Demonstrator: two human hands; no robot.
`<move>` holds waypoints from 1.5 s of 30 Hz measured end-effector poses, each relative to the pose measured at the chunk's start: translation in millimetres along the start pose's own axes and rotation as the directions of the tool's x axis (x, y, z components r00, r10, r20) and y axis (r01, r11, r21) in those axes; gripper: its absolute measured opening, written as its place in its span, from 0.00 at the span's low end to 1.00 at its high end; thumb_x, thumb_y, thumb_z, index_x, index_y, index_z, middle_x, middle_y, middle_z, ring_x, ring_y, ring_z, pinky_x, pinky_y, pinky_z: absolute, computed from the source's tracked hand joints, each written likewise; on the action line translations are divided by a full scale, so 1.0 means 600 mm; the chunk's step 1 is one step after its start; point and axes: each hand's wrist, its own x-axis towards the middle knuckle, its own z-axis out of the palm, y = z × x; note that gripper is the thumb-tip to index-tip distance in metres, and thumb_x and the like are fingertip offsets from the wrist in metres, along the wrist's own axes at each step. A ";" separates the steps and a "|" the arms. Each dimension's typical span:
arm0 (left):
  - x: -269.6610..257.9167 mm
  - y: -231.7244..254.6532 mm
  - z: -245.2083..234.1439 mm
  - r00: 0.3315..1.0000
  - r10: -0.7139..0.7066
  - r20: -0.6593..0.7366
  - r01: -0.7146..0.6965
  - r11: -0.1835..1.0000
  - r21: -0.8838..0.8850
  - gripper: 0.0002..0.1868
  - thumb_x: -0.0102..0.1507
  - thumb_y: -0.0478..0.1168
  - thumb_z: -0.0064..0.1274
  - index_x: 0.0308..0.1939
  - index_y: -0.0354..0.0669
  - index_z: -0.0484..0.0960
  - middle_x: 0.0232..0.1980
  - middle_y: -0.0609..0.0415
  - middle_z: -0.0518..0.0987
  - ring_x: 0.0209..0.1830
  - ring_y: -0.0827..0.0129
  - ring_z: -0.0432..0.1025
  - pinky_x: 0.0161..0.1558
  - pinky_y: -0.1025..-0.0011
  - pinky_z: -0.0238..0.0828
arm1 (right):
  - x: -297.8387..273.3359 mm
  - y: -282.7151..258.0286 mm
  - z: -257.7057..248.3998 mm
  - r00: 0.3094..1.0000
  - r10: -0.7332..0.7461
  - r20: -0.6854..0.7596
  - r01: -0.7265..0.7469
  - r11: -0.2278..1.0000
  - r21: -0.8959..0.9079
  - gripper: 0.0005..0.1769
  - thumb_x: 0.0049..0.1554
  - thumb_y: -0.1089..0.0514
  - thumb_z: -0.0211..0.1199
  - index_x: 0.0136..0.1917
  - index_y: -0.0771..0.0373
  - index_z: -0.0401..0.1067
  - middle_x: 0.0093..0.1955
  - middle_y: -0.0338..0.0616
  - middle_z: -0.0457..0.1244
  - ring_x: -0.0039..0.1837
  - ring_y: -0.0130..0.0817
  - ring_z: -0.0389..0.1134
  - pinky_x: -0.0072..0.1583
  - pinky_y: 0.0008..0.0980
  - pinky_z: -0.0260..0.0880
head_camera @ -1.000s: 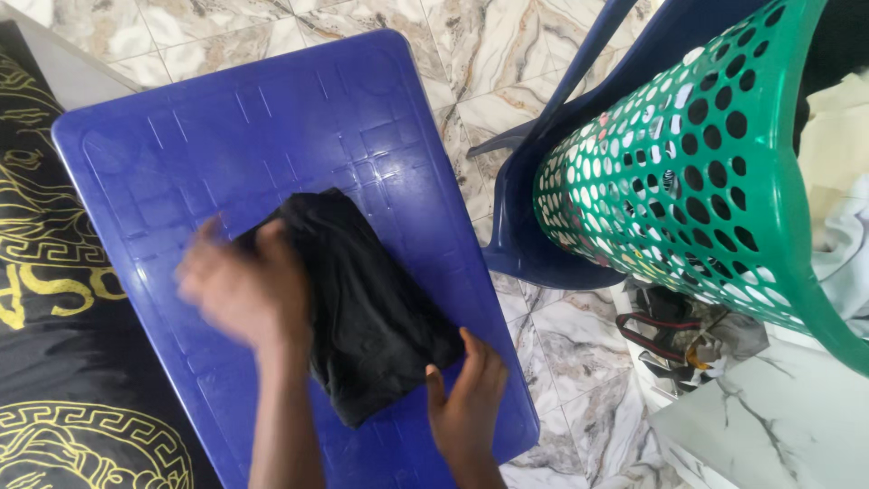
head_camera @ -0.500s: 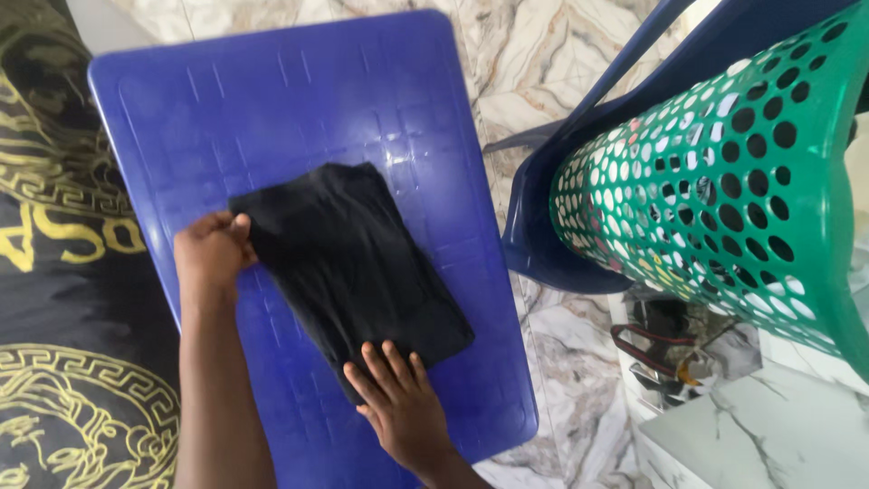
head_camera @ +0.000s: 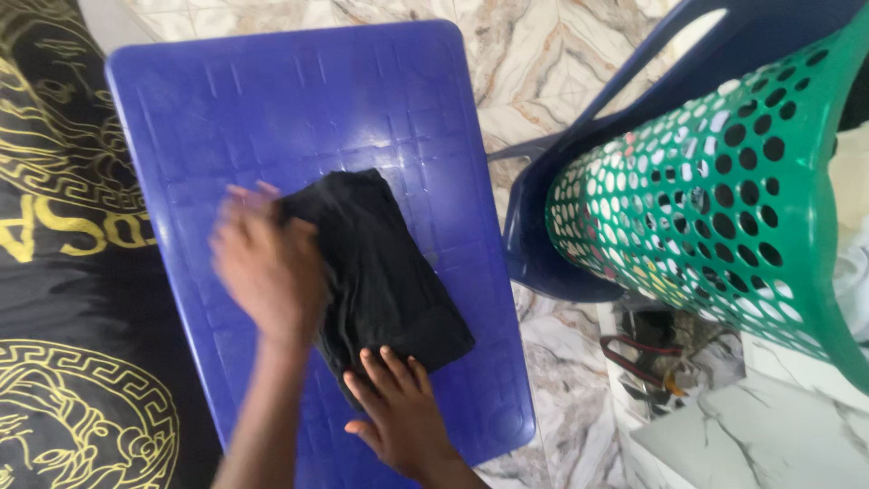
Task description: The person takes items of clothing from a basket, folds them on a small blue stool, and places them into a closet.
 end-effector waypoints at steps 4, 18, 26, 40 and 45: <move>-0.089 0.020 -0.007 0.947 0.227 0.228 -0.196 0.969 -0.150 0.37 0.63 0.56 0.55 0.73 0.47 0.69 0.79 0.38 0.59 0.80 0.42 0.54 0.73 0.39 0.47 | 0.022 0.027 -0.036 0.915 0.166 -0.368 -0.189 0.982 -0.027 0.28 0.67 0.41 0.48 0.73 0.59 0.67 0.78 0.58 0.57 0.78 0.60 0.57 0.73 0.58 0.55; -0.365 -0.051 -0.055 0.809 0.373 0.454 -0.323 0.928 -0.188 0.31 0.66 0.46 0.46 0.74 0.50 0.65 0.78 0.46 0.60 0.78 0.55 0.53 0.72 0.56 0.49 | -0.020 0.095 -0.074 0.670 0.596 -0.443 -0.544 0.800 0.253 0.14 0.50 0.55 0.74 0.49 0.58 0.77 0.36 0.40 0.67 0.45 0.38 0.67 0.50 0.38 0.68; -0.375 -0.094 -0.054 0.790 0.515 0.332 -0.492 0.856 -0.157 0.32 0.61 0.33 0.42 0.72 0.38 0.66 0.76 0.46 0.64 0.79 0.55 0.53 0.75 0.55 0.50 | -0.024 0.130 -0.095 0.904 0.078 -0.420 -0.114 0.991 -0.062 0.25 0.50 0.47 0.72 0.57 0.59 0.71 0.60 0.50 0.64 0.63 0.50 0.63 0.64 0.48 0.62; -0.336 -0.090 -0.076 0.823 0.497 0.275 -0.370 0.836 -0.404 0.20 0.58 0.34 0.50 0.54 0.40 0.81 0.61 0.49 0.77 0.76 0.47 0.57 0.73 0.45 0.51 | 0.011 0.180 -0.147 0.925 -0.378 0.027 0.366 0.873 -0.322 0.14 0.52 0.60 0.66 0.53 0.62 0.78 0.59 0.44 0.68 0.60 0.43 0.65 0.61 0.45 0.65; -0.369 -0.082 -0.126 0.848 0.455 0.272 -0.210 0.760 -0.615 0.19 0.51 0.37 0.55 0.46 0.39 0.83 0.50 0.47 0.82 0.73 0.45 0.65 0.72 0.42 0.53 | -0.005 0.162 -0.218 0.941 -0.271 0.201 0.252 0.961 0.113 0.12 0.40 0.62 0.65 0.42 0.62 0.77 0.49 0.44 0.67 0.63 0.49 0.67 0.63 0.45 0.65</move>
